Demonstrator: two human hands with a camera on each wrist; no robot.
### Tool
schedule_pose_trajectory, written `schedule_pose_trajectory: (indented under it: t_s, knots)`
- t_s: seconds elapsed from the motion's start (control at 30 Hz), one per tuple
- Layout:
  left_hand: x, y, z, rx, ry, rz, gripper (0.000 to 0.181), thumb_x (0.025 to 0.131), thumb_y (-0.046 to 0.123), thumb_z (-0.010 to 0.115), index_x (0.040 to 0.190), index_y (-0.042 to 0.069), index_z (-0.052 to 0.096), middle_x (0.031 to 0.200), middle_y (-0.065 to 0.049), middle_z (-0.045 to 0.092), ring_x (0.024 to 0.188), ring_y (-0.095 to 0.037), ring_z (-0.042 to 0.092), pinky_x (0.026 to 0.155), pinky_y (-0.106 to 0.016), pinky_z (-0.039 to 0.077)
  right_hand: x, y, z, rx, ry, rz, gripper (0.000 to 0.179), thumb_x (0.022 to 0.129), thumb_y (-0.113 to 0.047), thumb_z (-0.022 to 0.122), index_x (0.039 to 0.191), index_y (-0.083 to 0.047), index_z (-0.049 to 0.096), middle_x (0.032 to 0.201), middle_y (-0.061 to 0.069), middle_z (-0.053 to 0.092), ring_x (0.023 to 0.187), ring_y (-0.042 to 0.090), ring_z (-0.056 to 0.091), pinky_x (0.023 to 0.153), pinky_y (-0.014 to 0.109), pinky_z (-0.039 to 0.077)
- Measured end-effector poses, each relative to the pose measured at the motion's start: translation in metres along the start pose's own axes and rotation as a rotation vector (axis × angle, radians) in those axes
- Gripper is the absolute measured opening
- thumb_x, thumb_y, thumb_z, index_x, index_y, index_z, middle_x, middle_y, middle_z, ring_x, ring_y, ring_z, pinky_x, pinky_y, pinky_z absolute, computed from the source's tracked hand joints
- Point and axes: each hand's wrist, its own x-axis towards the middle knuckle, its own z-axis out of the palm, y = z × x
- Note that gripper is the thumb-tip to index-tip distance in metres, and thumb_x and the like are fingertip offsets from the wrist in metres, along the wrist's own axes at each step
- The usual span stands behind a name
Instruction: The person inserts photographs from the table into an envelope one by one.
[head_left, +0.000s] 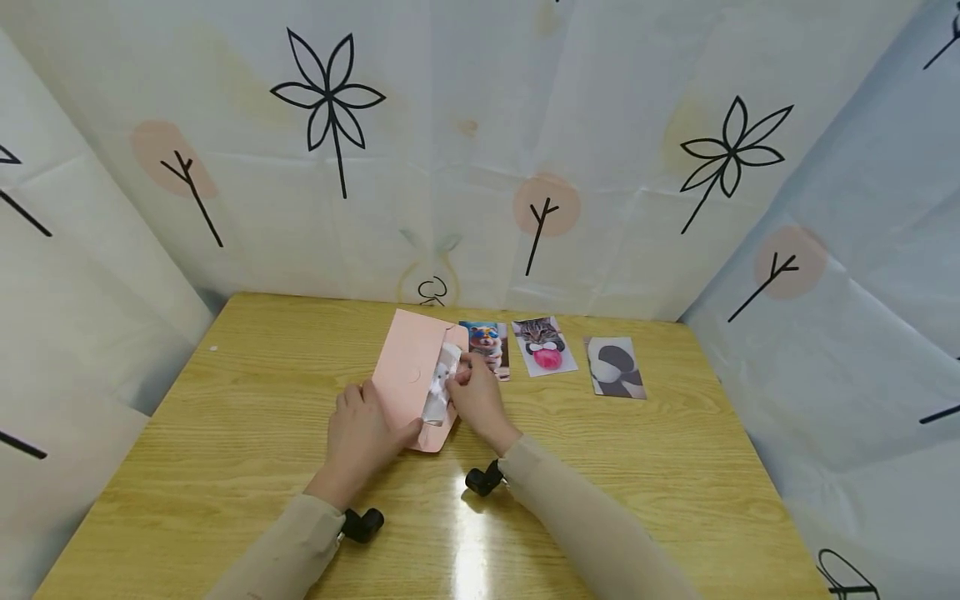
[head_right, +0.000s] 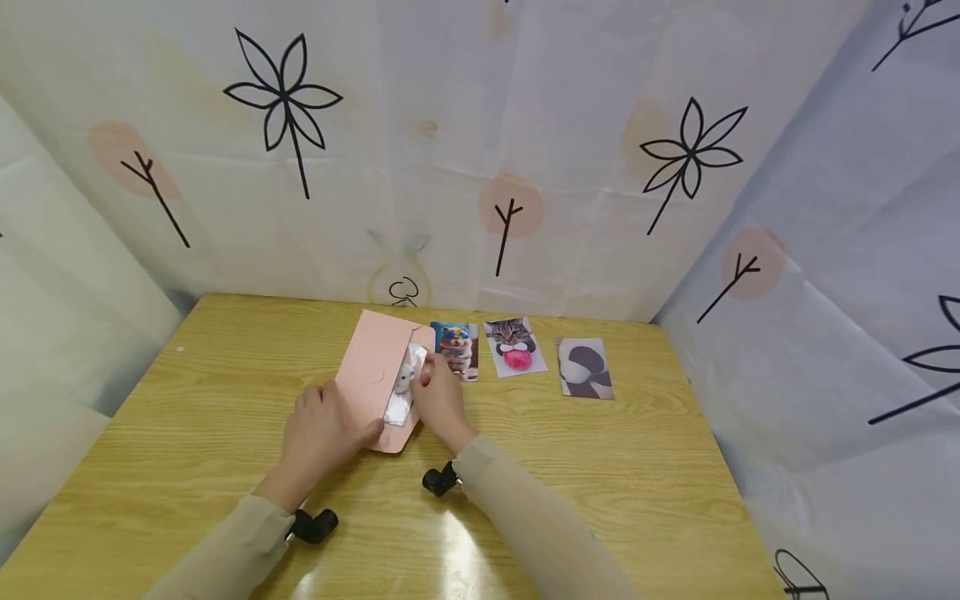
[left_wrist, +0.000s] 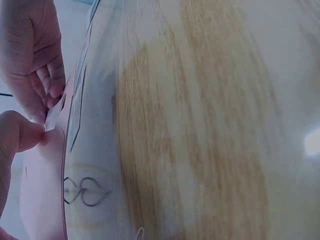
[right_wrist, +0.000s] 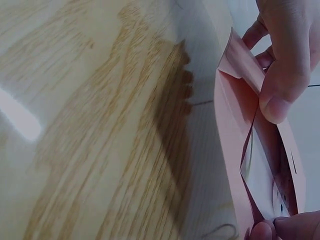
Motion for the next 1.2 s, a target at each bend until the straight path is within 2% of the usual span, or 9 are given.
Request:
schedule_pose_trajectory:
  t_s: [0.23, 0.43, 0.73, 0.83, 1.0, 1.2]
  knots:
    - [-0.001, 0.001, 0.0, -0.002, -0.009, 0.002, 0.105, 0.069, 0.068, 0.069, 0.125, -0.016, 0.043, 0.108, -0.03, 0.044, 0.095, -0.041, 0.047, 0.074, -0.053, 0.046, 0.0, -0.003, 0.007, 0.126, -0.042, 0.032, 0.047, 0.09, -0.003, 0.06, 0.135, -0.002, 0.045, 0.09, 0.008, 0.06, 0.064, 0.016, 0.063, 0.057, 0.028, 0.054]
    - [-0.001, 0.001, -0.001, -0.011, 0.011, 0.001, 0.101, 0.067, 0.066, 0.071, 0.122, -0.015, 0.044, 0.107, -0.029, 0.045, 0.094, -0.041, 0.048, 0.073, -0.052, 0.046, 0.0, -0.008, 0.01, 0.223, -0.077, 0.042, 0.04, 0.089, 0.002, 0.057, 0.128, 0.003, 0.051, 0.094, 0.012, 0.06, 0.068, 0.021, 0.066, 0.061, 0.03, 0.056]
    - [0.0, -0.002, 0.001, 0.002, 0.032, 0.008, 0.101, 0.068, 0.065, 0.071, 0.122, -0.016, 0.044, 0.108, -0.03, 0.045, 0.094, -0.041, 0.048, 0.072, -0.052, 0.046, 0.002, -0.007, 0.013, 0.333, -0.145, 0.039, 0.032, 0.092, 0.003, 0.055, 0.124, 0.006, 0.058, 0.1, 0.013, 0.061, 0.075, 0.018, 0.064, 0.067, 0.03, 0.055]
    - [0.0, -0.004, 0.0, -0.005, 0.025, 0.001, 0.101, 0.068, 0.065, 0.072, 0.121, -0.016, 0.044, 0.108, -0.03, 0.045, 0.095, -0.042, 0.048, 0.073, -0.052, 0.046, 0.001, -0.008, 0.01, 0.279, -0.16, 0.03, 0.034, 0.093, -0.001, 0.056, 0.126, 0.004, 0.057, 0.102, 0.011, 0.06, 0.077, 0.015, 0.061, 0.066, 0.029, 0.054]
    - [0.001, -0.007, -0.001, 0.005, 0.019, -0.009, 0.1, 0.068, 0.065, 0.072, 0.12, -0.016, 0.044, 0.106, -0.031, 0.046, 0.093, -0.042, 0.048, 0.072, -0.053, 0.046, -0.001, -0.008, 0.0, 0.103, -0.157, -0.045, 0.038, 0.093, -0.013, 0.06, 0.13, -0.002, 0.056, 0.105, 0.007, 0.059, 0.086, 0.015, 0.059, 0.066, 0.027, 0.052]
    - [0.002, -0.011, -0.002, 0.011, 0.004, -0.018, 0.103, 0.068, 0.066, 0.071, 0.121, -0.016, 0.042, 0.107, -0.031, 0.046, 0.093, -0.043, 0.048, 0.072, -0.053, 0.045, -0.004, -0.007, -0.024, 0.057, -0.155, -0.103, 0.045, 0.094, -0.027, 0.063, 0.133, -0.006, 0.054, 0.109, 0.004, 0.058, 0.095, 0.018, 0.059, 0.079, 0.032, 0.051]
